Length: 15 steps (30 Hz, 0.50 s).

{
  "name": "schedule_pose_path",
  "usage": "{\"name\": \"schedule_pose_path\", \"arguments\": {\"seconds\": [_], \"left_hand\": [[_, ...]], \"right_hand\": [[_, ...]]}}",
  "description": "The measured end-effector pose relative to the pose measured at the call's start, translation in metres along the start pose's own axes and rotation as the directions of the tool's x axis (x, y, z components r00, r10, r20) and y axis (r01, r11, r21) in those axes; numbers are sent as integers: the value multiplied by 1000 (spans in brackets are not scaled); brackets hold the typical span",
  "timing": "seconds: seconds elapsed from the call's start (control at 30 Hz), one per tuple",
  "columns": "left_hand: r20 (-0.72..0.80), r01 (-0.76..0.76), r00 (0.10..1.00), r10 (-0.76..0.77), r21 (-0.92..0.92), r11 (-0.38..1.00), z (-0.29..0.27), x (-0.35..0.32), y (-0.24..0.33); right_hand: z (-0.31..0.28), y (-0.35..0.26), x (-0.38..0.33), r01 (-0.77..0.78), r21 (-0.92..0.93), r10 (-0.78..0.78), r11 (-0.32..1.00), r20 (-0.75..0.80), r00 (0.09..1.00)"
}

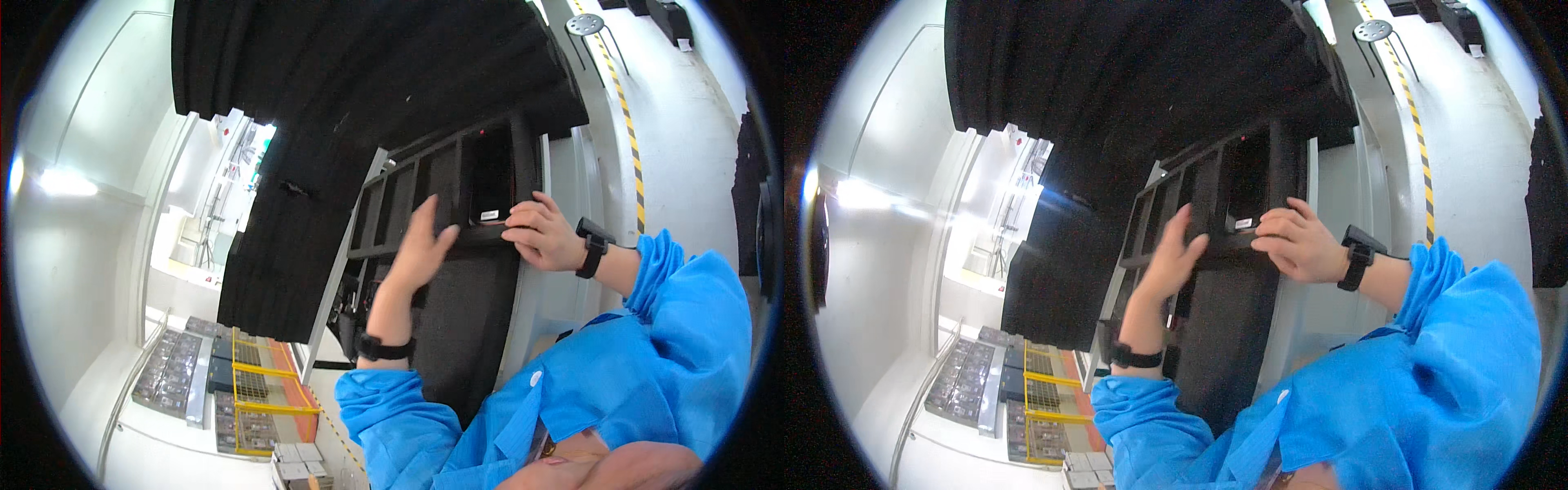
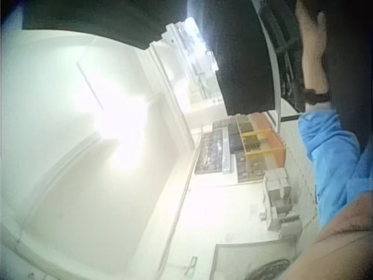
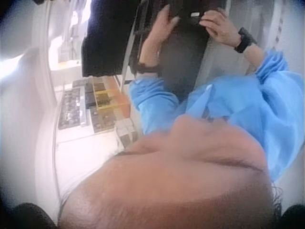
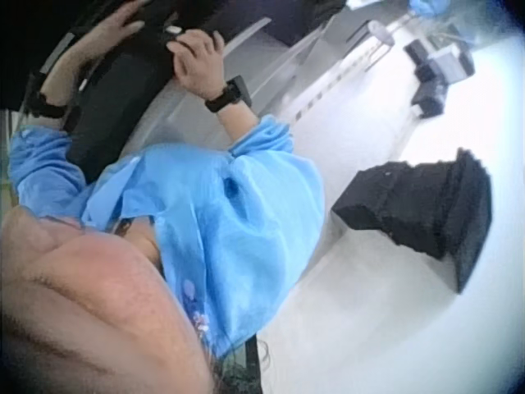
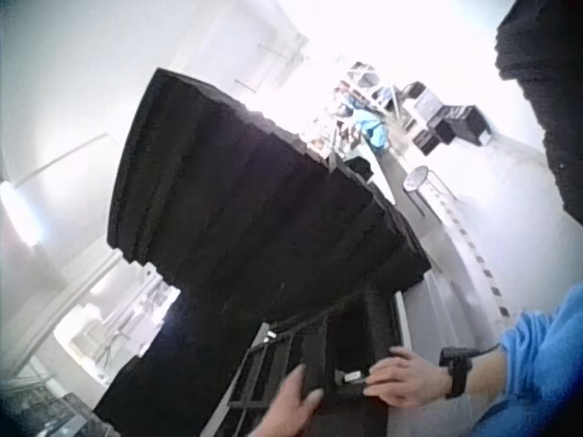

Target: Sorting and organizing small rectangular electronic parts or screen assemblies into foam trays.

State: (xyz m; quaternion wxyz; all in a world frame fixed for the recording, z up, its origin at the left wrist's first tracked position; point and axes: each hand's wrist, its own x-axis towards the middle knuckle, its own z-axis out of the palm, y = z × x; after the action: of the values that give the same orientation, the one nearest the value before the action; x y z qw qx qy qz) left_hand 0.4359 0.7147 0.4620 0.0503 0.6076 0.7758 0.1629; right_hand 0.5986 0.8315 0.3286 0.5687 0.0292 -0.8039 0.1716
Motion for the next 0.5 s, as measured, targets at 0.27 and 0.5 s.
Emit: {"name": "schedule_pose_path", "arguments": {"seconds": [0.27,0.5], "left_hand": [[108,625,643,-758,498,602,-11,-100,-144],[-405,880,412,-816,-53,471,34,-97,-166]], "right_hand": [[9,3,4,-22,25,22,999,-9,1000],[6,0,5,-3,7,3,1000,1,1000]]}}
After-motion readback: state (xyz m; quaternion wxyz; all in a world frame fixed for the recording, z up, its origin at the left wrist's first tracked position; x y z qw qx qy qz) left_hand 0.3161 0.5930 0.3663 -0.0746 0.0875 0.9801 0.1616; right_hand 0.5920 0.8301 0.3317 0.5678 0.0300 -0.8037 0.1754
